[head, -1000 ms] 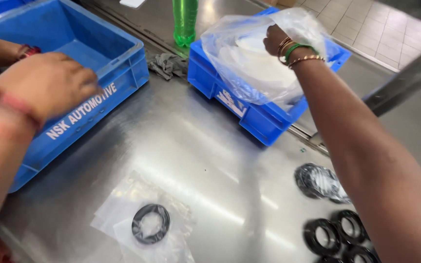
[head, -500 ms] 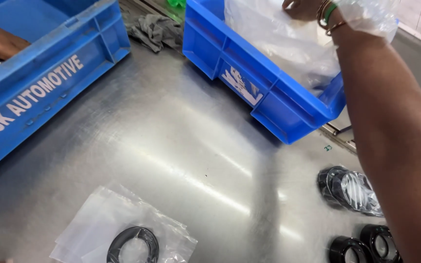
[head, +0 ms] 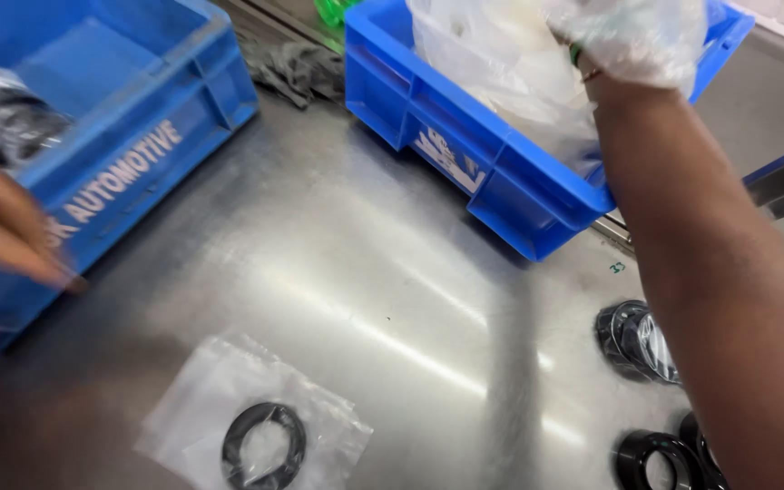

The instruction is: Packing automotive rings/seals into plastic bags on a metal table.

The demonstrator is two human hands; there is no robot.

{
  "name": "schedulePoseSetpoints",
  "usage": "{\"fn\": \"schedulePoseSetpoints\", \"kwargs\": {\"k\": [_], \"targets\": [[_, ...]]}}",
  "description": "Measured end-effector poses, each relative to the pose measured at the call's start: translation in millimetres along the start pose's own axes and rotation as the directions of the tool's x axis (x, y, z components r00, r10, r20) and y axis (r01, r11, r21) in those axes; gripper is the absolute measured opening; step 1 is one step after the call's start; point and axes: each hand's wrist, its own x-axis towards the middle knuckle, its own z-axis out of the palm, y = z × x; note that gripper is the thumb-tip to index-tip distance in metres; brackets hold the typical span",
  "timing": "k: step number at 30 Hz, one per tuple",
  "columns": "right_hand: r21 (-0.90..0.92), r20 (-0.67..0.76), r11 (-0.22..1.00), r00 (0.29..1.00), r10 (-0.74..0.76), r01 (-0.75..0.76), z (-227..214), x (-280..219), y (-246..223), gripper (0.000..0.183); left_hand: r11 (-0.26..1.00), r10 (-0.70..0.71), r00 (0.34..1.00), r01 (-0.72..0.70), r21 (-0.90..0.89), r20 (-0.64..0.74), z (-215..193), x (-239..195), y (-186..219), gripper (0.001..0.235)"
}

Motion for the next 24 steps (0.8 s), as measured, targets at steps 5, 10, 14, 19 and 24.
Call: {"fn": "schedulePoseSetpoints", "kwargs": {"k": [5, 10, 14, 19, 24], "targets": [[-0.013, -0.123, 0.999, 0.992, -0.038, 0.036, -47, -48, -66, 0.032, 0.990, -0.074, 0.995, 0.066, -0.124, -0.062, 87, 21, 63, 0.078], [-0.074, -0.230, 0.997, 0.972, -0.048, 0.031, -240, -204, -132, 0.028, 0.965, -0.231, 0.972, 0.221, -0.139, -0.055, 95, 40, 105, 0.079], [0.304, -0.445, 0.946, 0.895, 0.037, 0.111, -356, -383, -203, 0.042, 0.814, -0.439, 0.898, 0.406, 0.415, -0.017, 144, 113, 200, 0.075], [0.942, 0.284, -0.054, 0.703, 0.651, -0.331, -401, -578, -204, 0.036, 0.800, -0.279, 0.945, 0.327, 0.504, -0.170, 183, 147, 143, 0.016], [0.790, 0.553, -0.602, 0.560, 0.617, -0.116, -421, -732, -228, 0.039, 0.672, -0.311, 0.936, 0.341, 0.657, -0.168, 119, 145, 212, 0.020]]}}
